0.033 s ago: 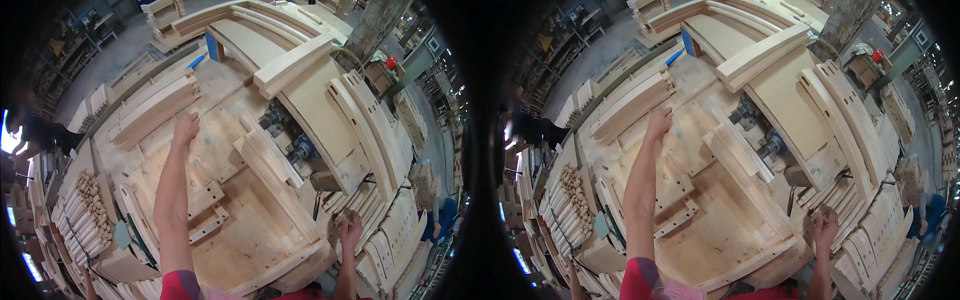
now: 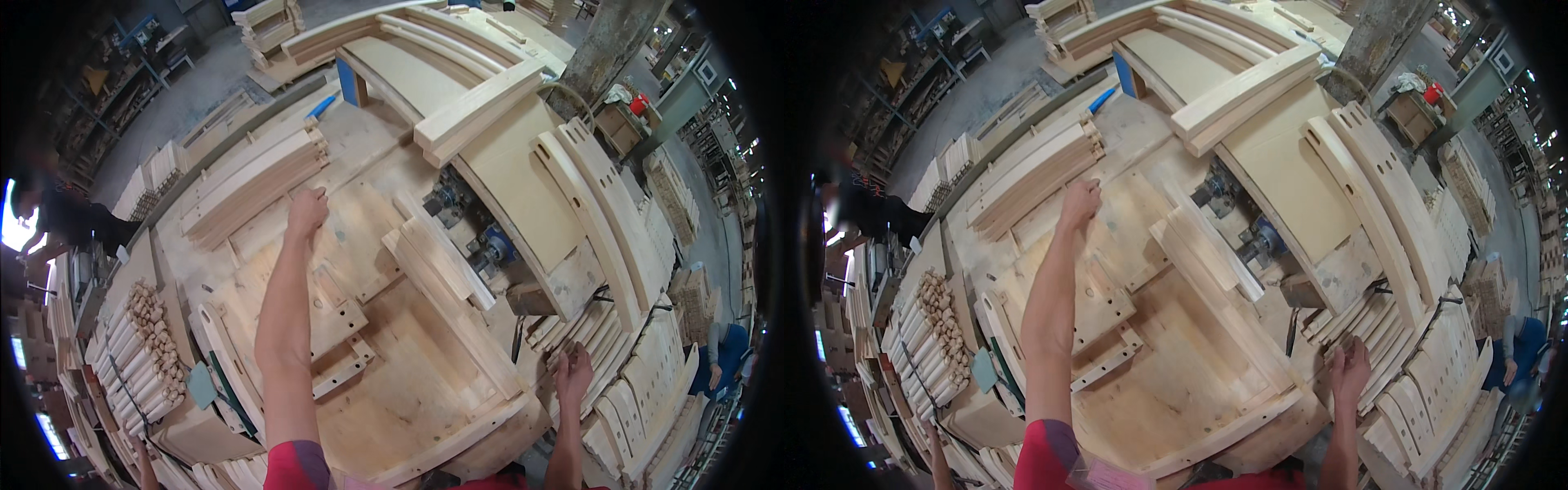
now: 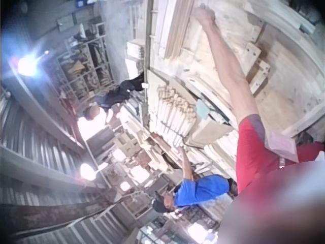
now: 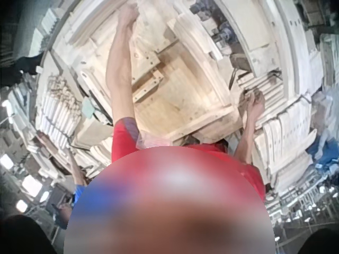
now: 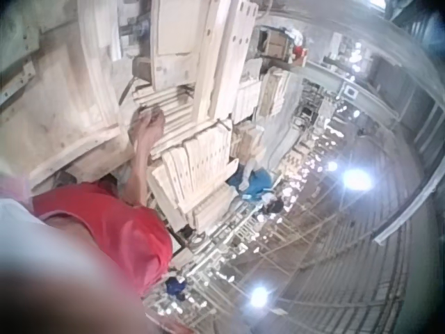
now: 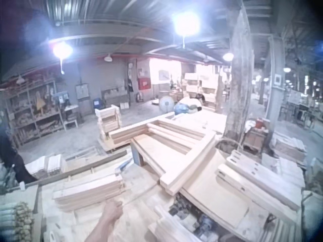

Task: The person assembles wooden furniture frames on a workbench in a factory. They repeatedly pick up wooden slats and side panels, align them, and use a hammer to tap the joints together. The person then lifts the assembled frame and places it on a stack before repeating the process with new parts.

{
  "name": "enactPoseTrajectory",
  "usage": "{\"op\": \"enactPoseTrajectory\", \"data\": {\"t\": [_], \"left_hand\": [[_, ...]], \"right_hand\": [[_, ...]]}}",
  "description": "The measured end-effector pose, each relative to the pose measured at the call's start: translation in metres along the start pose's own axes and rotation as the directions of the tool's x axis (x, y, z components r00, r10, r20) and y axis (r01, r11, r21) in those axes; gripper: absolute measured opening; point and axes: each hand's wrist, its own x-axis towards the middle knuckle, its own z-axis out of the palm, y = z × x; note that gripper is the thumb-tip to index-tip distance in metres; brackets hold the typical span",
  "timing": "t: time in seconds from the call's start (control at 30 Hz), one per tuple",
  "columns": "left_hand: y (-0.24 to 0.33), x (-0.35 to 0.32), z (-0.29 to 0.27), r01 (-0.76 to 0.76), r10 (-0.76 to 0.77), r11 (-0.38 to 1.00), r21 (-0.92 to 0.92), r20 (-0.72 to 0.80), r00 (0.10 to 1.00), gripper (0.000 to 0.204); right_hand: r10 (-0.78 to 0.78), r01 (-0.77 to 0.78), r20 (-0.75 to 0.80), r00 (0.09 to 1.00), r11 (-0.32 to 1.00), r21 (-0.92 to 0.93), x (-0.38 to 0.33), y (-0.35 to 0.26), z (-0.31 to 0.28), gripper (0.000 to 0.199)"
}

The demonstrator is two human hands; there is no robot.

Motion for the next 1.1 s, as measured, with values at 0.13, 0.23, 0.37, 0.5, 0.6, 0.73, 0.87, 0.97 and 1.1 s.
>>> {"op": "enactPoseTrajectory", "data": {"t": [0.13, 0.23, 0.37, 0.5, 0.6, 0.73, 0.87, 0.97, 1.1], "left_hand": [[0.014, 0.016, 0.015, 0.137, -0.138, 0.990, -0.040, -0.043, 0.989, 0.037], [0.033, 0.016, 0.031, -0.037, -0.036, 0.965, -0.260, -0.271, 0.962, 0.039], [0.007, -0.038, -0.001, -0.143, 0.111, 0.990, -0.017, -0.545, 0.831, 0.040], [0.048, -0.116, -0.036, -0.199, -0.028, 0.913, -0.355, -0.544, 0.839, 0.036], [0.082, -0.222, -0.068, -0.103, -0.164, 0.894, -0.436, -0.533, 0.830, 0.032], [0.134, -0.356, -0.057, 0.016, -0.422, 0.676, -0.737, -0.368, 0.829, 0.033], [0.165, -0.470, -0.022, 0.103, -0.461, 0.517, -0.850, -0.176, 0.870, 0.036], [0.214, -0.498, 0.030, 0.263, -0.287, 0.319, -0.911, 0.172, 0.942, 0.042], [0.242, -0.513, 0.061, 0.337, -0.210, 0.483, -0.808, 0.267, 0.940, 0.053]], "right_hand": [[0.045, -0.053, -0.037, 0.998, 0.955, -0.293, 0.031, -0.018, 0.014, 0.068], [-0.045, 0.007, -0.093, 0.995, 0.927, -0.374, 0.047, -0.014, 0.019, 0.072], [0.032, -0.080, -0.118, 0.993, 0.901, -0.426, 0.060, -0.012, 0.023, 0.066], [0.149, -0.150, -0.041, 0.988, 0.860, -0.489, 0.077, 0.025, 0.019, 0.065], [0.253, -0.172, 0.123, 0.960, 0.875, -0.453, 0.079, 0.019, 0.016, 0.082], [0.231, -0.206, 0.037, 0.972, 0.921, -0.330, 0.078, 0.042, 0.006, 0.080], [0.293, -0.400, 0.392, 0.872, 0.888, 0.227, 0.023, -0.022, 0.002, 0.075], [0.102, -0.227, 0.292, 0.951, 0.870, 0.438, -0.008, 0.021, 0.015, 0.051], [-0.042, -0.056, 0.258, 0.965, 0.931, 0.361, -0.044, -0.003, 0.008, 0.041]]}}
